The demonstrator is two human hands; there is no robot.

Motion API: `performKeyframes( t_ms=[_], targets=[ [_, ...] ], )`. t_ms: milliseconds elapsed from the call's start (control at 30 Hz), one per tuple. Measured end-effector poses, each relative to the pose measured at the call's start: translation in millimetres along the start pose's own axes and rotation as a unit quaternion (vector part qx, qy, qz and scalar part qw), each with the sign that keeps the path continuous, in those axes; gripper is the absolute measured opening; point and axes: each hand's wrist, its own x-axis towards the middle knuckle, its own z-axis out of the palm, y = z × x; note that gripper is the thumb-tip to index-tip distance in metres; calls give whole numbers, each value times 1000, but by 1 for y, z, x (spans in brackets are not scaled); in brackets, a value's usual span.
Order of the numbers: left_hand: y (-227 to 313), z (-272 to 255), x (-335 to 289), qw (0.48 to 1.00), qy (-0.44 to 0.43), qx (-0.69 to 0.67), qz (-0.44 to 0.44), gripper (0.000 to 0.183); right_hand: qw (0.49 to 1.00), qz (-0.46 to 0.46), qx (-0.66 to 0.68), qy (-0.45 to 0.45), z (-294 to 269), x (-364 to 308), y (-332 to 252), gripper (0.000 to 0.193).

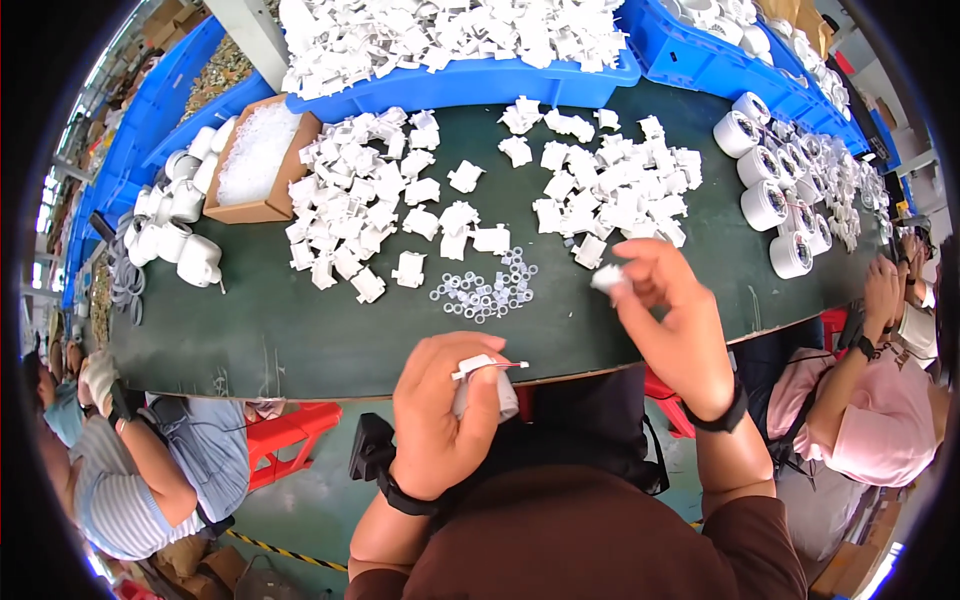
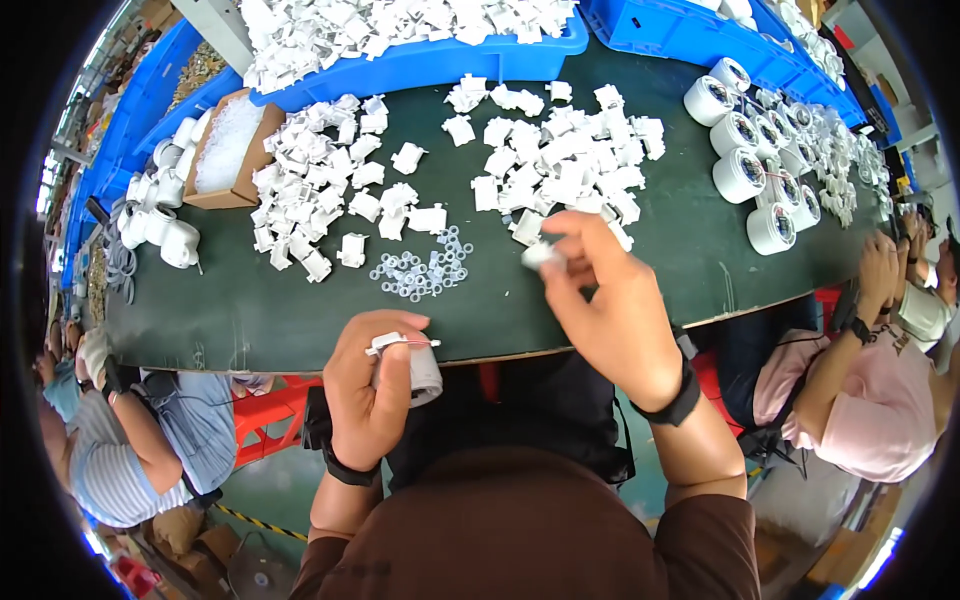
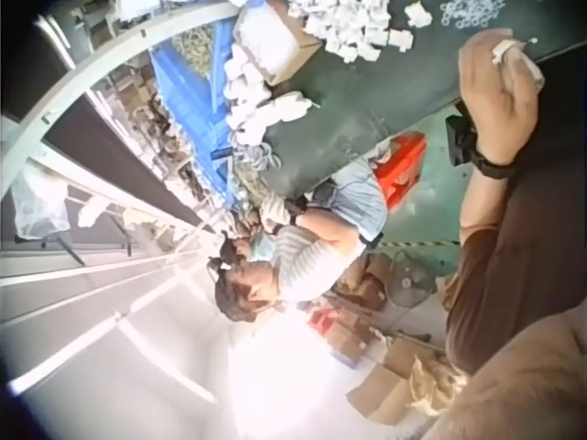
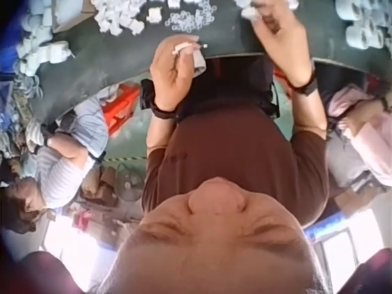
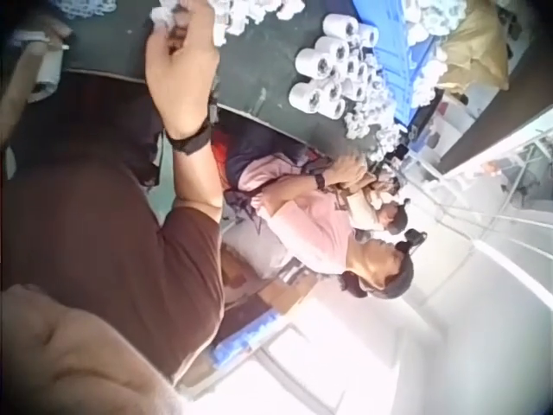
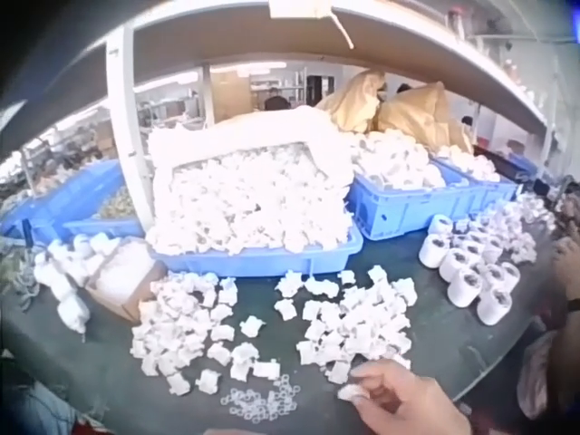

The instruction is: The person assembles camera components by hand, inserting a small white part into a plastic housing and threading a wire through it. They then fit the housing onto a camera lens assembly and place the completed unit on the table.

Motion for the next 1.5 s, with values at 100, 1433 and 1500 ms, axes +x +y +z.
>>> performKeyframes(
  t_ms=[100,1433,1500],
  targets=[
    [5,4,-3,995,-32,-80,-47,17,902,103,383,-169,8,-15,-15,28],
    [-2,18,-3,988,73,121,64,43,960,-128,242,47,87,-41,-46,42],
    [-3,15,-3,986,69,123,92,36,961,-125,243,45,84,-40,-46,41]
  ],
)
